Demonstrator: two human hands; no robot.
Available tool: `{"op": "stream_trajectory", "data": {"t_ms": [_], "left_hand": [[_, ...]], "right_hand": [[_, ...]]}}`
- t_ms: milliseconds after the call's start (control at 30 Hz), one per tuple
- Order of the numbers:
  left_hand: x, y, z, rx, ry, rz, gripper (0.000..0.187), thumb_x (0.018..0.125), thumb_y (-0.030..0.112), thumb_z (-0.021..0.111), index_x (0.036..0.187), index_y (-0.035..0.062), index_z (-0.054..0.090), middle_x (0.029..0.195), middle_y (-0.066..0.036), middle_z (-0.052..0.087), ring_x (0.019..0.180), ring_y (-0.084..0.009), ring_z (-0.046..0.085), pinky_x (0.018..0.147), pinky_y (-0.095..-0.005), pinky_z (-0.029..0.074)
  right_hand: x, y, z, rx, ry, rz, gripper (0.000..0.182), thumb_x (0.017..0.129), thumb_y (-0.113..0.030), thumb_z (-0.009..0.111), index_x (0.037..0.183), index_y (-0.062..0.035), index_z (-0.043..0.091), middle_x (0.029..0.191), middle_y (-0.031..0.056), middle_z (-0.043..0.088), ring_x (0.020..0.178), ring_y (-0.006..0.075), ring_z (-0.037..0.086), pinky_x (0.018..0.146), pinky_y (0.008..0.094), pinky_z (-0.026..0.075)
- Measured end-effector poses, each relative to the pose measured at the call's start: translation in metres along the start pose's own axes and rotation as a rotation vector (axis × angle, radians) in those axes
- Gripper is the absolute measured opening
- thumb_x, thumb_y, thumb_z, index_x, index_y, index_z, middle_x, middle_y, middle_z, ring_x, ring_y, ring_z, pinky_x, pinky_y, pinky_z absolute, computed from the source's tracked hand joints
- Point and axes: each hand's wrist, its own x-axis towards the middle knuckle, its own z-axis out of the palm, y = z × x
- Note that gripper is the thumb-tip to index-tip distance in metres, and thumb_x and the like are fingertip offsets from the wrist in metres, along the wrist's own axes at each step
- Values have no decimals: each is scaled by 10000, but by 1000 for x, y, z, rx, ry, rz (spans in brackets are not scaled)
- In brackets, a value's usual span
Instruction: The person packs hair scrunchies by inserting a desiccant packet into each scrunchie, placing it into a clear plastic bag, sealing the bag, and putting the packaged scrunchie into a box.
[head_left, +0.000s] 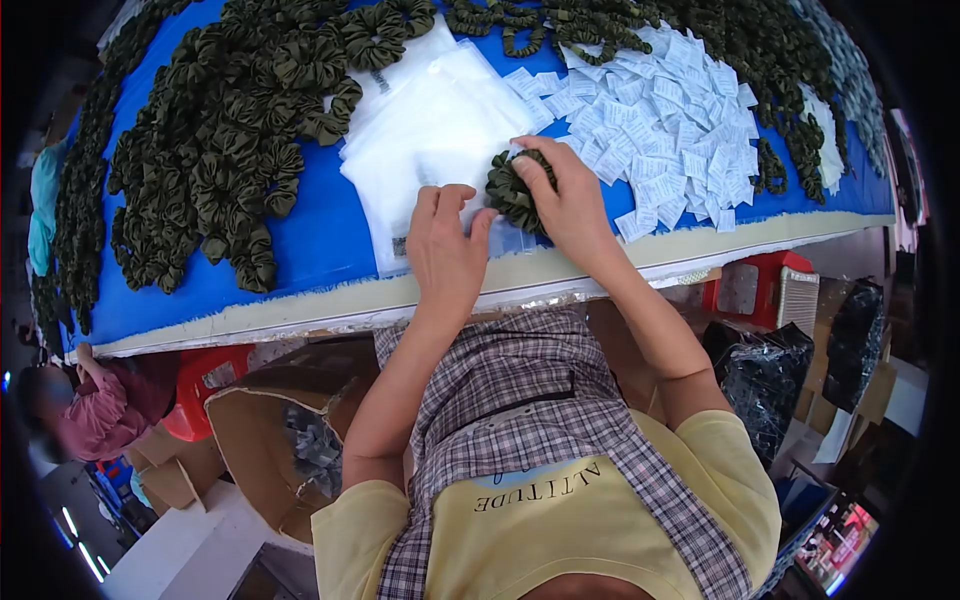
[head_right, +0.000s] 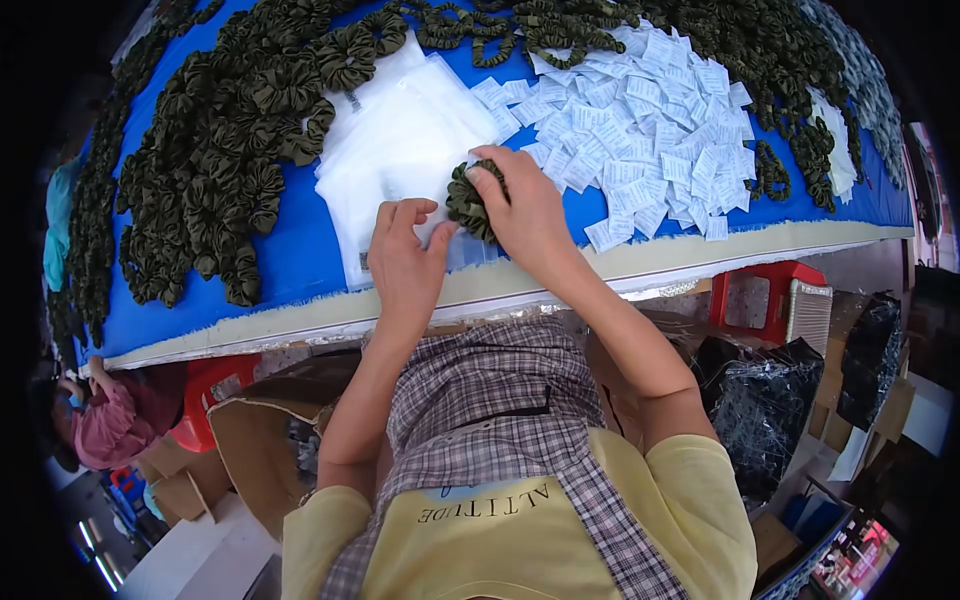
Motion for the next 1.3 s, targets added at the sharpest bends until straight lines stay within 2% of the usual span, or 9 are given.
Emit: {"op": "stream_trajectory", "data": {"t_ms": [33, 200, 400, 567, 733, 867, 1067, 1200, 1300], "left_hand": [[0, -2, 3, 85, -3, 5, 152, 871, 56, 704, 1015, 104, 695, 900, -19, 595, 703, -165, 539, 660, -309, 457], [8, -1, -1, 121, -53, -20, 128, 832, 73, 748, 921, 80, 656, 887, -38, 578, 705, -217, 588, 638, -339, 463], [10, -7, 2, 140, -1, -14, 126, 831, 47, 744, 900, 69, 641, 847, -35, 563, 647, -200, 544, 594, -332, 444], [9, -15, -2, -324, 54, -87, 113, 843, 36, 725, 894, 59, 627, 829, -35, 545, 616, -184, 492, 572, -314, 427], [2, -15, -6, -212, 107, 180, 104, 850, 36, 716, 862, 55, 614, 821, -29, 533, 596, -171, 449, 546, -288, 403], [-1, -14, -19, -131, 90, 174, 126, 879, 14, 681, 980, 30, 607, 857, -37, 528, 678, -155, 458, 649, -280, 407], [-21, 2, -18, 145, 260, 207, 319, 826, -6, 668, 1129, 26, 575, 921, -84, 575, 792, -264, 527, 799, -384, 434], [-37, -1, -16, 275, 49, -7, 493, 809, -11, 654, 1275, -5, 492, 972, -135, 589, 895, -324, 531, 923, -443, 394], [-38, -2, -9, 267, 45, 73, 515, 811, -19, 645, 1297, 5, 478, 904, -107, 571, 834, -290, 528, 871, -411, 417]], "right_hand": [[-1, 3, 4, -122, 18, -72, 241, 1010, -174, 601, 1197, -45, 679, 1007, 131, 647, 671, 239, 603, 624, 315, 499], [-6, -6, 3, -232, -24, -17, 242, 980, -148, 634, 1189, -34, 675, 1028, 152, 633, 690, 274, 611, 619, 347, 511], [-7, -1, 0, -191, -67, -100, 323, 966, -115, 646, 1284, -60, 626, 1069, 159, 624, 709, 277, 621, 633, 358, 524], [-9, -6, 1, -188, -188, -287, 416, 970, -103, 633, 1382, -101, 572, 1137, 135, 633, 742, 265, 611, 695, 345, 523], [4, -21, 2, -243, -396, -347, 512, 952, -63, 626, 1446, -123, 507, 1149, 141, 637, 735, 285, 626, 670, 358, 530], [-1, -34, 10, -426, -379, -42, 476, 945, -41, 617, 1409, -103, 529, 1168, 159, 646, 746, 299, 647, 648, 372, 531], [-18, -24, 25, -226, -134, -50, 433, 947, -34, 600, 1373, -87, 540, 1129, 171, 667, 724, 306, 652, 646, 382, 531], [-21, -26, 24, -224, -72, -23, 398, 948, -40, 591, 1343, -76, 553, 1077, 179, 682, 715, 307, 653, 649, 380, 529], [-22, -24, 31, -283, -26, -6, 412, 947, -42, 595, 1354, -65, 536, 1057, 182, 684, 720, 297, 654, 650, 375, 527]]}}
